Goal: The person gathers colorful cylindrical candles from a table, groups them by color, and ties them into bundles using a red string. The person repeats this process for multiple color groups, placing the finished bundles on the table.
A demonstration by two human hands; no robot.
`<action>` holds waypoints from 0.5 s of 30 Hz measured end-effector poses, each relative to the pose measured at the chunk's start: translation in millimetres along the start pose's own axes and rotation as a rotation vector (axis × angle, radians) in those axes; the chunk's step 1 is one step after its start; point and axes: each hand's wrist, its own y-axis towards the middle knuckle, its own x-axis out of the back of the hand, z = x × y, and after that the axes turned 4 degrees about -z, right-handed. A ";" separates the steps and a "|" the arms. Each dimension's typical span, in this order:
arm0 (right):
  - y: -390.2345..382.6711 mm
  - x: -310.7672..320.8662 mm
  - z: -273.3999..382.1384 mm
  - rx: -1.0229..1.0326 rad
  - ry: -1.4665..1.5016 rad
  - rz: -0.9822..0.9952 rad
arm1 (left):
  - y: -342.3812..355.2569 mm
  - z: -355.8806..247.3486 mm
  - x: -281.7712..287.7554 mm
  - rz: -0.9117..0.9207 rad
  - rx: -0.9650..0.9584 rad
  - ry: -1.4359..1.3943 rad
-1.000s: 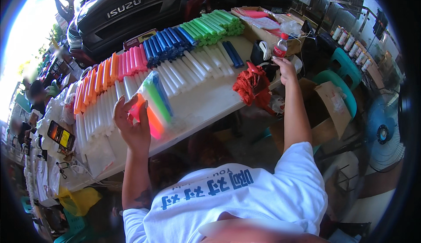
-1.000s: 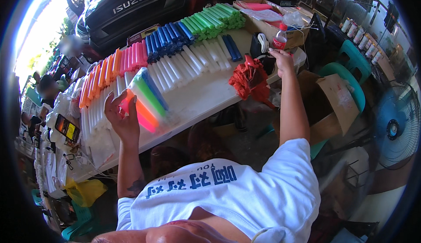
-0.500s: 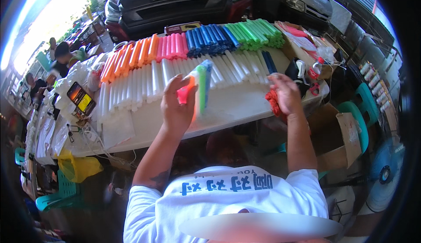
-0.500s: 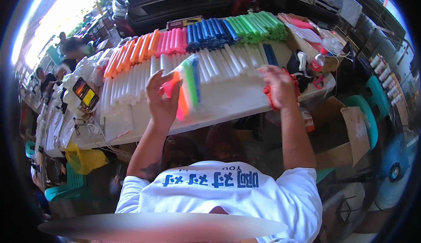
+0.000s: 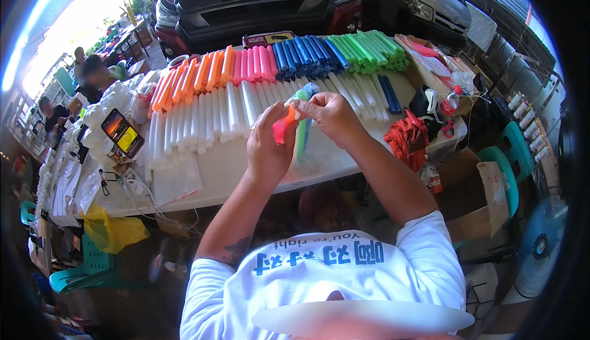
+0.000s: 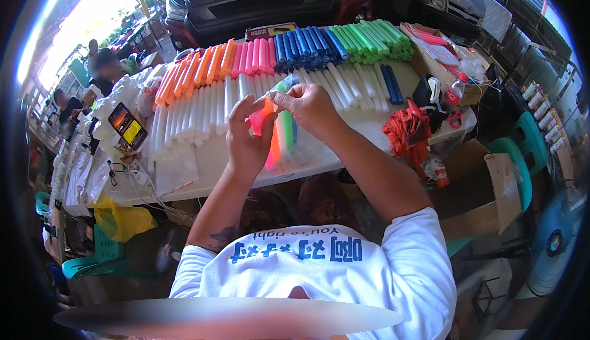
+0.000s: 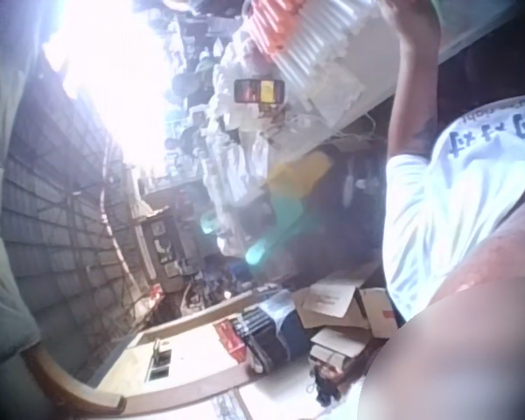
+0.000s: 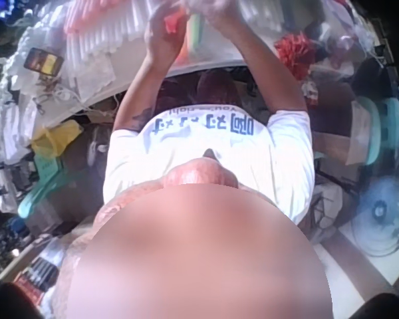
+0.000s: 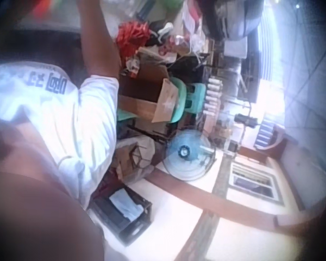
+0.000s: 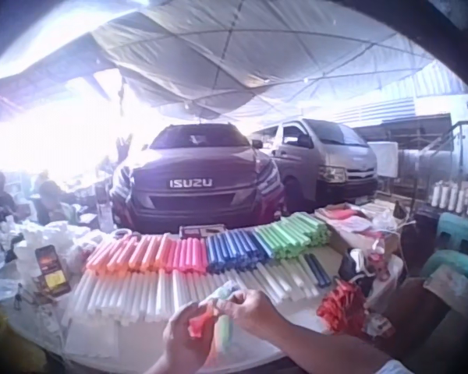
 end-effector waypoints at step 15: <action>10.6 -0.5 -56.5 1.085 -0.915 -0.375 | 3.3 -2.6 19.7 0.200 0.149 -0.026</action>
